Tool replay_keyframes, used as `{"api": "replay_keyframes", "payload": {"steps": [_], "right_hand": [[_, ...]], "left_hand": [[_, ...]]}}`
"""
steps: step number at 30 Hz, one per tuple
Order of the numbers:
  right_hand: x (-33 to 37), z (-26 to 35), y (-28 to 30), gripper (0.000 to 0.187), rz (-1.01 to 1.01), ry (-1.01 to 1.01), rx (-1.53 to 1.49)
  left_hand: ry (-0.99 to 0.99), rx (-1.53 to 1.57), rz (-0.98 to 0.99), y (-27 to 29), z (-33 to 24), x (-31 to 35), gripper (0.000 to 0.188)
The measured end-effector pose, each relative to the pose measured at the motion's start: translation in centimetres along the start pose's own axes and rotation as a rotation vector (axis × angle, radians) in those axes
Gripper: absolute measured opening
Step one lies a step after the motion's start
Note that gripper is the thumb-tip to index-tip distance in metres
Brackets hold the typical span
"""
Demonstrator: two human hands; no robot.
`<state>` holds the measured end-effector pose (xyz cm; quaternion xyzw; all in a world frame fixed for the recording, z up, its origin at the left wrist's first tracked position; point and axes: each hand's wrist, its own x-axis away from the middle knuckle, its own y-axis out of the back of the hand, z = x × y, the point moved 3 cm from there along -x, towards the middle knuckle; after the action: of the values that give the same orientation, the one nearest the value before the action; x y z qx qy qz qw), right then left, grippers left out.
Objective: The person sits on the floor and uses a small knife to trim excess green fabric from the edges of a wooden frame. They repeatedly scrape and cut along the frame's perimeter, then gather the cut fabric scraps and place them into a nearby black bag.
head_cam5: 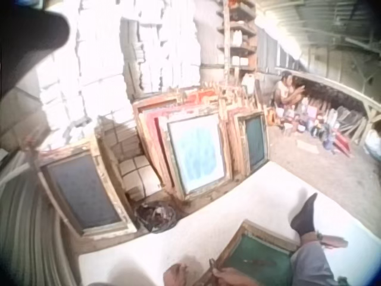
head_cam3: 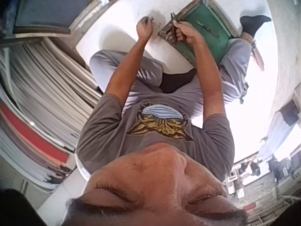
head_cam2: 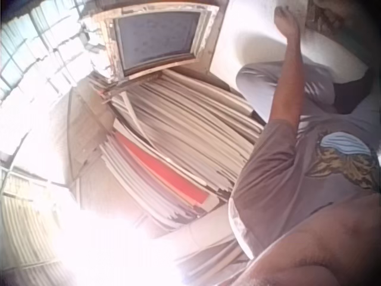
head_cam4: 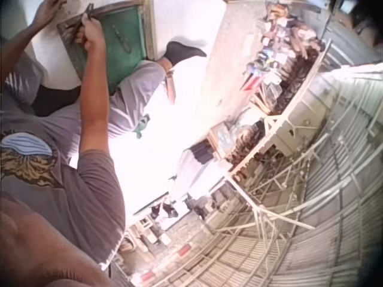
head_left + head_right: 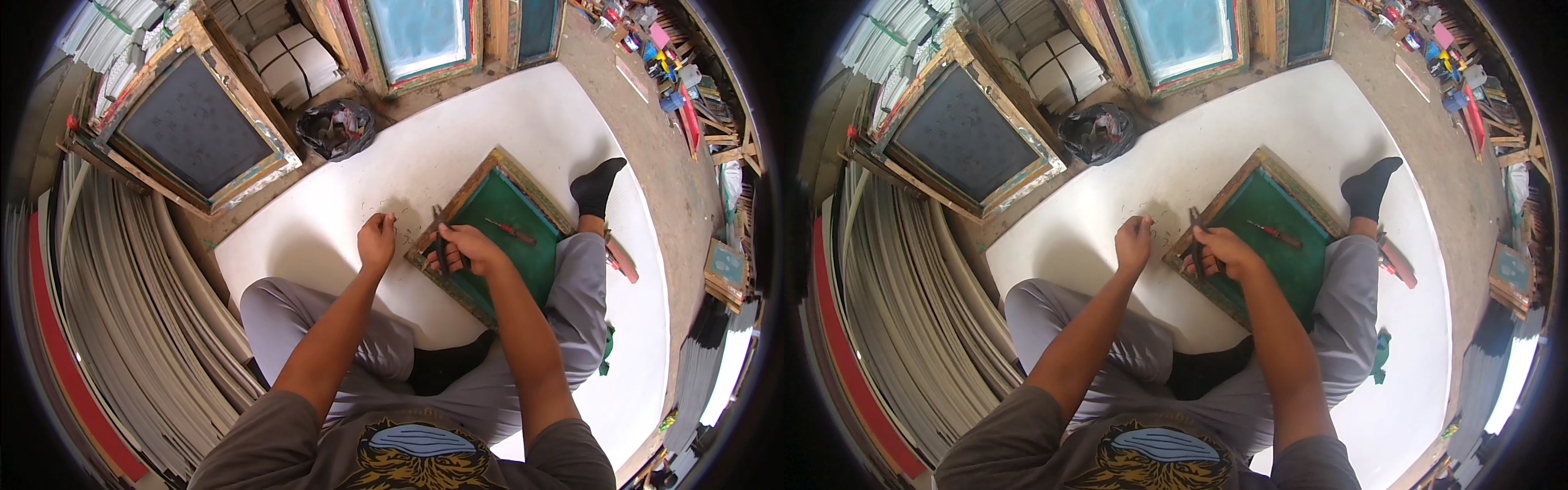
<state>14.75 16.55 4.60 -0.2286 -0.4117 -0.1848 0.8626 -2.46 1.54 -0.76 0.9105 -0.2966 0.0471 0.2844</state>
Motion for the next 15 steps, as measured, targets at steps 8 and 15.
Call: {"api": "replay_keyframes", "payload": {"steps": [8, 15], "right_hand": [[0.0, 1.1, 1.2, 0.048, -0.051, 0.078, -0.269], [-0.3, 0.8, 3.2, 0.049, -0.068, 0.034, -0.335]], "left_hand": [[-0.2, -0.353, -0.197, 2.1, -1.4, 1.1, 0.029], [-0.324, -0.29, -0.189, -0.8, -3.6, 2.5, 0.026]]}}
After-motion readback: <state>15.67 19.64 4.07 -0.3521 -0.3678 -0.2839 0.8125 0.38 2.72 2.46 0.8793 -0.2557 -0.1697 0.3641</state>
